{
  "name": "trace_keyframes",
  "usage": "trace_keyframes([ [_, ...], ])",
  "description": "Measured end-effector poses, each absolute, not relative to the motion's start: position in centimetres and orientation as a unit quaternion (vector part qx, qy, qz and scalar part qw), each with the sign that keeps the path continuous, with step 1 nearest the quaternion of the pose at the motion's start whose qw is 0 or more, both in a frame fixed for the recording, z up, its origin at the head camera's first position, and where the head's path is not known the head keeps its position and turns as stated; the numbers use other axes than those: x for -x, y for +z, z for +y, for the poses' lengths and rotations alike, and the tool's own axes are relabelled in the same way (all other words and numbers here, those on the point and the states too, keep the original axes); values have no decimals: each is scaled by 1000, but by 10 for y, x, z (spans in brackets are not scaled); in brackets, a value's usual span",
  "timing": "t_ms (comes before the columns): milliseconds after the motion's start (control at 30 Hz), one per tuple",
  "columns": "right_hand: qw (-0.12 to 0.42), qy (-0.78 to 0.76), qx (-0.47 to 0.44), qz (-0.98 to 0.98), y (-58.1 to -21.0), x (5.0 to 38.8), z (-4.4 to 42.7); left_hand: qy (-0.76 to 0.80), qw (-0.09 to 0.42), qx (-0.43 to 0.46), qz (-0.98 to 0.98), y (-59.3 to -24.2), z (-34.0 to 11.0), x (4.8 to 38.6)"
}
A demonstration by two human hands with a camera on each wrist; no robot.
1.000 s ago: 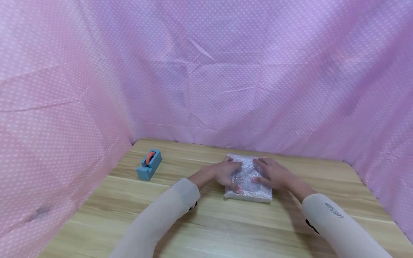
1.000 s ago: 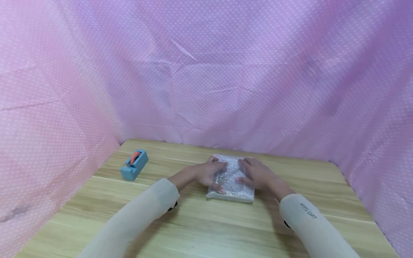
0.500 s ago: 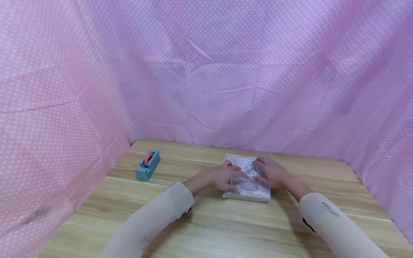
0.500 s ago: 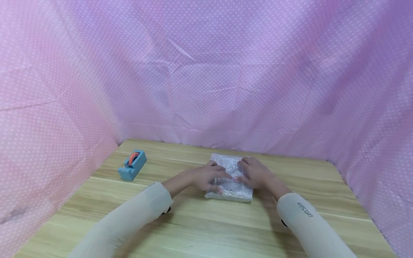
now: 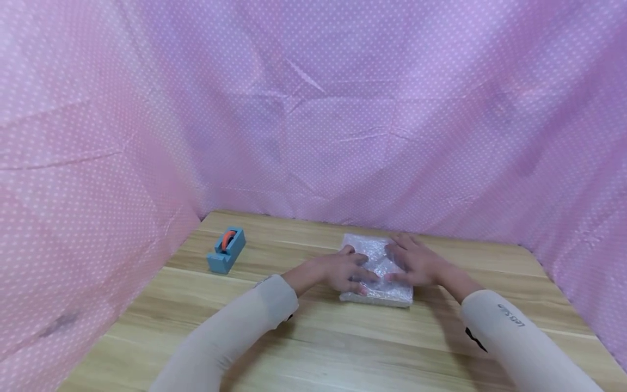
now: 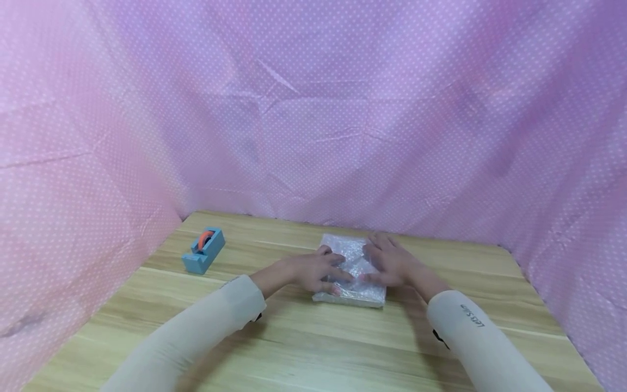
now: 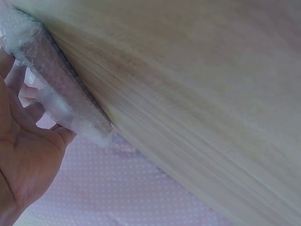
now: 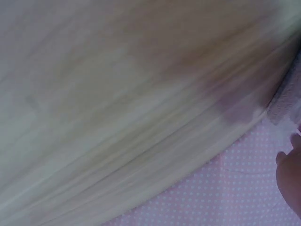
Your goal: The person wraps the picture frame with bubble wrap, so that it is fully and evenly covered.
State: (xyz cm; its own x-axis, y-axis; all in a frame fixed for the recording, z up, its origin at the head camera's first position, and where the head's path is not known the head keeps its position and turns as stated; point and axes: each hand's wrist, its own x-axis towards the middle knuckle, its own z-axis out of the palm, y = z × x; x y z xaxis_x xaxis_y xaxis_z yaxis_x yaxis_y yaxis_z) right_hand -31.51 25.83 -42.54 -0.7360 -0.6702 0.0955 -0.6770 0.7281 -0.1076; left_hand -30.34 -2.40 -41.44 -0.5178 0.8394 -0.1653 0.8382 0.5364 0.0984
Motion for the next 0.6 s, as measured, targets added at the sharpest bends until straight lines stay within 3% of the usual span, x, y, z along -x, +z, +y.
trace_keyframes([
  [300,15,116,-406,-906,-426,317,264,2,102,-478,872,-412,-24,304],
  [600,19,134,-381,-915,-432,317,265,12,110,-475,873,-415,-24,304],
])
